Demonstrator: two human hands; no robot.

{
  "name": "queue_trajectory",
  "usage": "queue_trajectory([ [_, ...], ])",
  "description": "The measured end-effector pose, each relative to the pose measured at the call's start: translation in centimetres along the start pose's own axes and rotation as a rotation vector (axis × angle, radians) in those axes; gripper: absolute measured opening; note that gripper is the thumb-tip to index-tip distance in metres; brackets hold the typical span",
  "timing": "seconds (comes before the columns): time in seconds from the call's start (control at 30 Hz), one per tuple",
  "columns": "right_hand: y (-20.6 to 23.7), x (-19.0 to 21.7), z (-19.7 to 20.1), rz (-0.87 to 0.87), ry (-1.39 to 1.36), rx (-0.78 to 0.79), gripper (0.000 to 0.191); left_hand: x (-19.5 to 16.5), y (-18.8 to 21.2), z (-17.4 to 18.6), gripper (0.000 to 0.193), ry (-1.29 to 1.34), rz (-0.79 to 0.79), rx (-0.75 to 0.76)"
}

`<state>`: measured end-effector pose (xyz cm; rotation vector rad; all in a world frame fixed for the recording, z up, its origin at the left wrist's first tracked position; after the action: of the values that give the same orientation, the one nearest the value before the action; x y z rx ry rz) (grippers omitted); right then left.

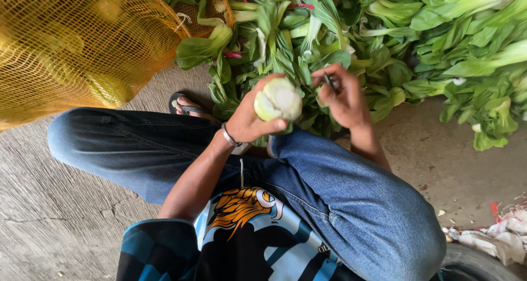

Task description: The person sits on the floor next to a mesh sack of bok choy, picks up individual heads, and uses a small knife to trim the root ends, tossing trimmed heads onto a pile and discarding cut roots. They repeat this trimming cycle one head at a time throughout the episode.

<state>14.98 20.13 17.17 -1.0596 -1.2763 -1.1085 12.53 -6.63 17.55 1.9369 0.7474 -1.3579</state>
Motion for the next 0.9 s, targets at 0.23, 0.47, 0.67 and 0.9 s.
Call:
queue_trajectory([
  [0.23,-1.5,1.0,-3.6,-0.031,-0.125,0.057,0.099,-0.9,-1.8,-0.7,0.097,0.035,0.136,-0.162],
  [0.47,-1.3,0.2,-3.5,-0.088,-0.244,0.158,0.101,-2.5,-2.4,-0.1,0.092,-0.38,-0.089,-0.159],
  [0.67,-1.5,-0.3,-2.7,0.018,0.103,0.087,0.079,-2.8,-2.9,0.5,0.074,-0.442,-0.035,-0.247],
  [0.9,0.9,-6.7,-1.5,-0.146,-0.092,-0.306,0.068,4.8,-2.7,1.5,0.048,0.02,0.305,-0.293],
])
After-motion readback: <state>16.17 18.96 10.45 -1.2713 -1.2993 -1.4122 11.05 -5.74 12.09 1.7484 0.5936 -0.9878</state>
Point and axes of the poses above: each hand's wrist, its own y-axis away from the middle knuckle, its own z-axis out of the back of the hand, x = y × z, the point moved 2 cm from there along -y, towards the middle knuckle, and after that the axes turned 13 degrees about z, right-handed, at the moved point
